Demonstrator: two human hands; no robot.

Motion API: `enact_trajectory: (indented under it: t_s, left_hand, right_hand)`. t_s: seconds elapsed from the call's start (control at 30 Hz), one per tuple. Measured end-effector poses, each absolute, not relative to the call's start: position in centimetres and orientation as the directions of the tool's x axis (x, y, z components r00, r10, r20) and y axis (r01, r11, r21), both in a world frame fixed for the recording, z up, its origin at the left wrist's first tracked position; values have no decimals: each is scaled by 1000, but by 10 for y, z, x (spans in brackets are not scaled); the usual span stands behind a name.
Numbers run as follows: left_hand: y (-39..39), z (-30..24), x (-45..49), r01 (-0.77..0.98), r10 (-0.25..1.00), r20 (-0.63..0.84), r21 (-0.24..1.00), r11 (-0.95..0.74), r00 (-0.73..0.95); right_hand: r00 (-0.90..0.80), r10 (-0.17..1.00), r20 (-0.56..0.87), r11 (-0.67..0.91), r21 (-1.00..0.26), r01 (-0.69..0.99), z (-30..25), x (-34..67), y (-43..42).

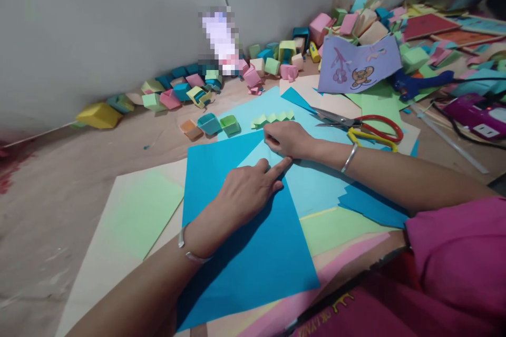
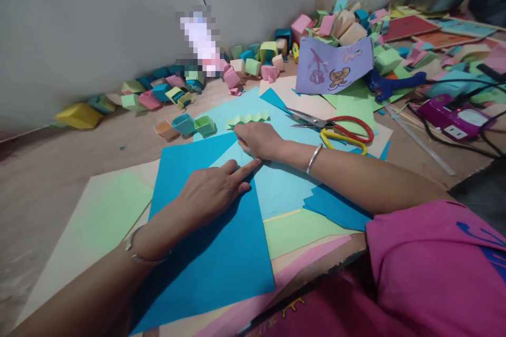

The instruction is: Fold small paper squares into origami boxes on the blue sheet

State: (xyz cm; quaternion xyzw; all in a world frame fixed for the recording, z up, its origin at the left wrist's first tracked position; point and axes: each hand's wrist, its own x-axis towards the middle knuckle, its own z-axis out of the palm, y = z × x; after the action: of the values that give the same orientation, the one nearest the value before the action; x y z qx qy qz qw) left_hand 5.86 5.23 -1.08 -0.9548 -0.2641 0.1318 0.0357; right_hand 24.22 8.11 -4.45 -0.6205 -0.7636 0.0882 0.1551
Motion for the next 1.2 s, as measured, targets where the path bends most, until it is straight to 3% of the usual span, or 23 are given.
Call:
enact_trajectory:
  t_s: [0.23, 0.47, 0.77, 1.03, 1.2]
  left_hand:
    - [55, -9, 64, 515, 539, -260, -158, -842, 801]
    - [63, -5, 65, 505, 519, -280, -125, -854, 808]
    - [70, -1, 76, 462, 487, -326, -156, -873, 810]
    - [56, -8, 69, 499, 531, -302, -182, -847, 792]
    - [45, -6, 51, 492, 541, -326, -226, -841, 775]
  right_hand:
    - [-222, 960, 170, 280, -547, 789, -42, 253, 88]
    - [-230, 952, 202, 305, -567, 765, -43, 256, 90]
    - [-161, 974, 158, 209, -374, 903, -39, 251, 84]
    - [-242, 961, 132, 264, -193, 945, -43, 243, 83]
    - [-269, 955, 121, 286, -156, 945, -44, 242, 82]
